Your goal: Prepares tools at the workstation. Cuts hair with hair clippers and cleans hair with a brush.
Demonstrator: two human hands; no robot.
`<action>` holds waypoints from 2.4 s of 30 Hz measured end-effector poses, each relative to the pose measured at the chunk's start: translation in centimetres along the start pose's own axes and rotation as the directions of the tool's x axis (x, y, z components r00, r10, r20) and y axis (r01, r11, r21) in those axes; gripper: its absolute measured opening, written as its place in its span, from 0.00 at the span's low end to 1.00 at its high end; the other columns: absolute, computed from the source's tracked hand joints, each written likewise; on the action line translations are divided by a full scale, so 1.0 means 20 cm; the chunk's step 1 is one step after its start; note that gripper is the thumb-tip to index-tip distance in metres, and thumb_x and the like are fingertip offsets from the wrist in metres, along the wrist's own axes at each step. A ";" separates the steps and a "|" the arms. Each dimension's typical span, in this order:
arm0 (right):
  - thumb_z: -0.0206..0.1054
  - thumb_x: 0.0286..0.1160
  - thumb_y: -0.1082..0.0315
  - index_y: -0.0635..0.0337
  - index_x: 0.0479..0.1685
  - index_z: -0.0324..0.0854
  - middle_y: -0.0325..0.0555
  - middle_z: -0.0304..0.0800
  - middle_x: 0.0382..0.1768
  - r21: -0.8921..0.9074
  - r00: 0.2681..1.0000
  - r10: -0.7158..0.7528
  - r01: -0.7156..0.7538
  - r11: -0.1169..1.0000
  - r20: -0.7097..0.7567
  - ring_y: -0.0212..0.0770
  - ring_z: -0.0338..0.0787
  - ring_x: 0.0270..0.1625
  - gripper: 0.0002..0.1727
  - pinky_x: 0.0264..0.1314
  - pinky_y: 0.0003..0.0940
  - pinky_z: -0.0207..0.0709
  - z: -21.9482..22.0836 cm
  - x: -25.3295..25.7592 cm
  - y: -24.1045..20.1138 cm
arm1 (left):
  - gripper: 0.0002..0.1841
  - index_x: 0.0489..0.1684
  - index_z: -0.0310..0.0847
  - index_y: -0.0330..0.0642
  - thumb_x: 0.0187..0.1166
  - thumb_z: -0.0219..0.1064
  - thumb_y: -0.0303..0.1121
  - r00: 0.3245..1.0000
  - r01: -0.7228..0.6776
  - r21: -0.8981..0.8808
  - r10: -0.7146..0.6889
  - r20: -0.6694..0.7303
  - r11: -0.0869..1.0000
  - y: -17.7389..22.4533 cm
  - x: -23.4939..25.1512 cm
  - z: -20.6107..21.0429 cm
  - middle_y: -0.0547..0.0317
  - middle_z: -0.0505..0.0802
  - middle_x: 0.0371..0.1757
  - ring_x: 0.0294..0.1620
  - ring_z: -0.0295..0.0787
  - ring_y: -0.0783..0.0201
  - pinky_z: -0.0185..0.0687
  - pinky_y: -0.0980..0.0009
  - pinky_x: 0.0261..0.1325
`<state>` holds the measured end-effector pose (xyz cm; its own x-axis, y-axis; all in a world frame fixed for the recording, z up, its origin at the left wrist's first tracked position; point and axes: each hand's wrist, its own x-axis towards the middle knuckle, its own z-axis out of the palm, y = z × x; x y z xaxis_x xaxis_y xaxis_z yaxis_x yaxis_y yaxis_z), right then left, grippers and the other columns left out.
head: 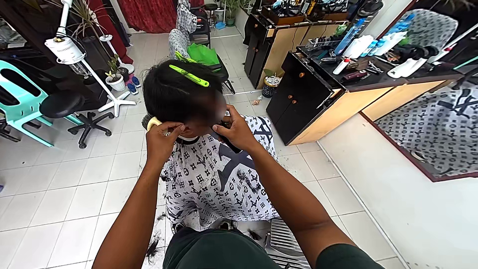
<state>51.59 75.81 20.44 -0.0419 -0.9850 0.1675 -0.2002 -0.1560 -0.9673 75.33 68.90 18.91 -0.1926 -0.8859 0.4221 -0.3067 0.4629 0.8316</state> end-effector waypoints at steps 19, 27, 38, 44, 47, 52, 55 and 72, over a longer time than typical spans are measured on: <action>0.74 0.69 0.67 0.55 0.82 0.66 0.44 0.91 0.34 -0.245 0.989 -0.145 0.137 0.960 -0.015 0.38 0.90 0.27 0.37 0.32 0.38 0.89 -0.12 -0.17 0.01 | 0.15 0.57 0.85 0.32 0.79 0.72 0.33 0.977 -0.181 0.057 0.186 -0.101 0.982 0.04 -0.16 -0.03 0.49 0.93 0.48 0.43 0.89 0.67 0.84 0.69 0.41; 0.61 0.81 0.63 0.53 0.54 0.81 0.42 0.93 0.29 0.420 0.947 -0.073 0.207 0.884 -0.313 0.35 0.92 0.24 0.10 0.29 0.29 0.90 -0.19 -0.39 0.07 | 0.08 0.51 0.87 0.36 0.83 0.64 0.27 0.849 0.052 -0.470 0.208 0.485 0.881 0.37 -0.05 0.22 0.64 0.95 0.34 0.24 0.85 0.80 0.79 0.84 0.24; 0.41 0.89 0.48 0.63 0.64 0.73 0.39 0.87 0.25 0.580 0.986 0.164 -0.140 0.802 0.012 0.30 0.82 0.17 0.28 0.17 0.23 0.77 -0.06 -0.49 0.11 | 0.08 0.45 0.92 0.38 0.77 0.71 0.31 0.845 -0.317 -0.206 0.374 0.382 0.926 0.22 -0.13 0.06 0.64 0.95 0.39 0.35 0.89 0.78 0.87 0.79 0.39; 0.52 0.88 0.40 0.51 0.64 0.68 0.41 0.88 0.31 0.819 0.989 0.144 -0.052 0.571 -0.038 0.32 0.83 0.17 0.24 0.18 0.23 0.80 0.14 -0.42 0.13 | 0.08 0.43 0.93 0.36 0.76 0.75 0.33 0.926 -0.344 0.119 0.357 -0.122 0.931 0.05 -0.01 -0.05 0.46 0.92 0.49 0.48 0.86 0.67 0.78 0.76 0.42; 0.22 0.92 0.45 0.61 0.65 0.73 0.41 0.82 0.23 0.628 0.896 0.434 -0.391 0.673 0.093 0.33 0.79 0.16 0.37 0.17 0.24 0.76 0.23 -0.35 0.16 | 0.08 0.43 0.94 0.39 0.75 0.76 0.33 0.960 -0.273 0.028 0.274 -0.053 0.962 0.00 0.00 -0.03 0.55 0.93 0.43 0.44 0.85 0.70 0.78 0.72 0.50; 0.58 0.91 0.64 0.68 0.54 0.78 0.46 0.84 0.27 0.416 0.824 0.543 -0.441 0.795 -0.164 0.35 0.85 0.21 0.14 0.26 0.29 0.84 0.38 -0.27 0.23 | 0.09 0.47 0.94 0.40 0.78 0.75 0.34 0.968 -0.245 0.046 0.242 0.064 0.968 -0.06 -0.01 -0.04 0.56 0.95 0.40 0.40 0.88 0.69 0.80 0.67 0.52; 0.68 0.83 0.64 0.70 0.57 0.78 0.49 0.85 0.32 0.250 0.829 0.512 -0.458 0.853 -0.226 0.36 0.86 0.25 0.16 0.31 0.32 0.85 0.42 -0.21 0.30 | 0.09 0.49 0.93 0.39 0.78 0.74 0.33 0.967 -0.243 0.012 0.241 0.080 0.970 -0.08 0.00 -0.05 0.56 0.94 0.41 0.40 0.88 0.71 0.81 0.70 0.53; 0.71 0.81 0.62 0.68 0.57 0.78 0.49 0.86 0.30 0.151 0.843 0.414 -0.385 0.910 -0.344 0.38 0.87 0.25 0.18 0.32 0.34 0.86 0.47 -0.15 0.20 | 0.08 0.46 0.94 0.43 0.78 0.75 0.35 0.970 -0.195 -0.015 0.195 0.147 0.981 -0.10 0.04 -0.08 0.59 0.95 0.39 0.42 0.87 0.70 0.77 0.66 0.53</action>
<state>60.18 77.39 14.35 -0.4545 -0.8695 -0.1933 -0.0186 0.2262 -0.9739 77.30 67.18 18.09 -0.3835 -0.7644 0.5183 -0.2491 0.6260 0.7389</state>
